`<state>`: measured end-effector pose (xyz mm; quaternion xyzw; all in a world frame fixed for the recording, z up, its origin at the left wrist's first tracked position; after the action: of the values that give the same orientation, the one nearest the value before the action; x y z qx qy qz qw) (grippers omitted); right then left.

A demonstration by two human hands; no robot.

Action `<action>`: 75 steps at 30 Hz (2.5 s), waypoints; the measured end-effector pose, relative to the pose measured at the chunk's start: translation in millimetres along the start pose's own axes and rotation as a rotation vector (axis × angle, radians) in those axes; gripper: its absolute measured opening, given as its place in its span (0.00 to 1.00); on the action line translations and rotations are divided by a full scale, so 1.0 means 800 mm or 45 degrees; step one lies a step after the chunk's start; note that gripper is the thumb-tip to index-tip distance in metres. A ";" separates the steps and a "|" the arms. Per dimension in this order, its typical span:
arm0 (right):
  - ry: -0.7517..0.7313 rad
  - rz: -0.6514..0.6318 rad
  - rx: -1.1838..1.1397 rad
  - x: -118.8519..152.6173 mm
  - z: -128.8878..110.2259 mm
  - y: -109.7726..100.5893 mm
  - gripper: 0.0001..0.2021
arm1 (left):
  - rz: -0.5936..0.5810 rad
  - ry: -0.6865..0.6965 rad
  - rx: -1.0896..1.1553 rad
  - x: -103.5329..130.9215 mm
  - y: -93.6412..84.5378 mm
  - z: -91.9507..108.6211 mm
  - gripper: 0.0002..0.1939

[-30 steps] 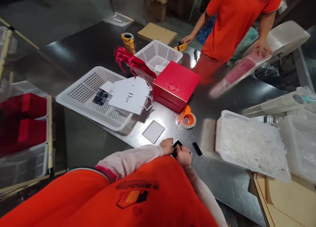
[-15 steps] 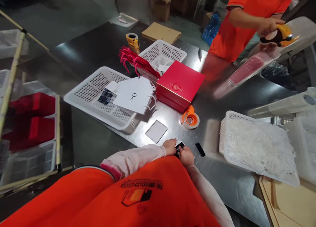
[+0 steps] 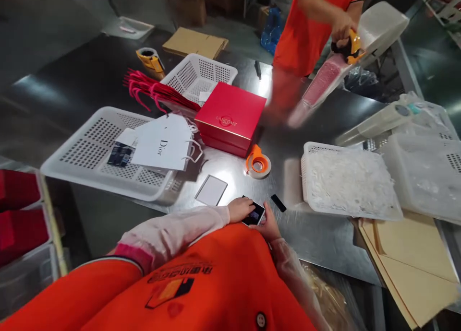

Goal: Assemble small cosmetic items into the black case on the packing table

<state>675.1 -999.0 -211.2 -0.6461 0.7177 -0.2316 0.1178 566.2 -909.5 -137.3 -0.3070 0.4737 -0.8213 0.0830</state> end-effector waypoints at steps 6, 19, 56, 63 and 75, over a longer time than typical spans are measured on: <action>0.019 -0.121 0.052 0.002 -0.011 0.006 0.54 | -0.066 0.034 -0.103 -0.006 0.015 0.004 0.11; -0.044 0.103 -0.215 0.014 -0.005 0.012 0.36 | -0.065 0.025 -0.065 0.006 0.004 -0.004 0.12; -0.032 0.094 -0.154 0.022 -0.018 0.019 0.36 | -0.316 0.187 -0.174 0.006 0.044 -0.005 0.23; -0.015 0.137 -0.196 0.022 -0.019 0.019 0.36 | -0.294 0.325 -0.221 0.016 0.050 -0.017 0.22; -0.159 0.557 -0.142 0.032 0.013 -0.014 0.27 | 0.323 0.267 -0.017 0.040 0.025 -0.052 0.17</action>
<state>685.9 -1026.5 -211.2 -0.4939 0.8436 -0.1199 0.1734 513.6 -903.7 -155.6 -0.1580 0.5202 -0.8285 0.1341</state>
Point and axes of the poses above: each hand's wrist, its own x-axis away from the middle knuckle, its own y-axis out of the palm, z = x × y, the point moved 7 cm from there along -x, towards the middle knuckle, and after that the axes turned 13 degrees about -y, right-handed, at the moved point
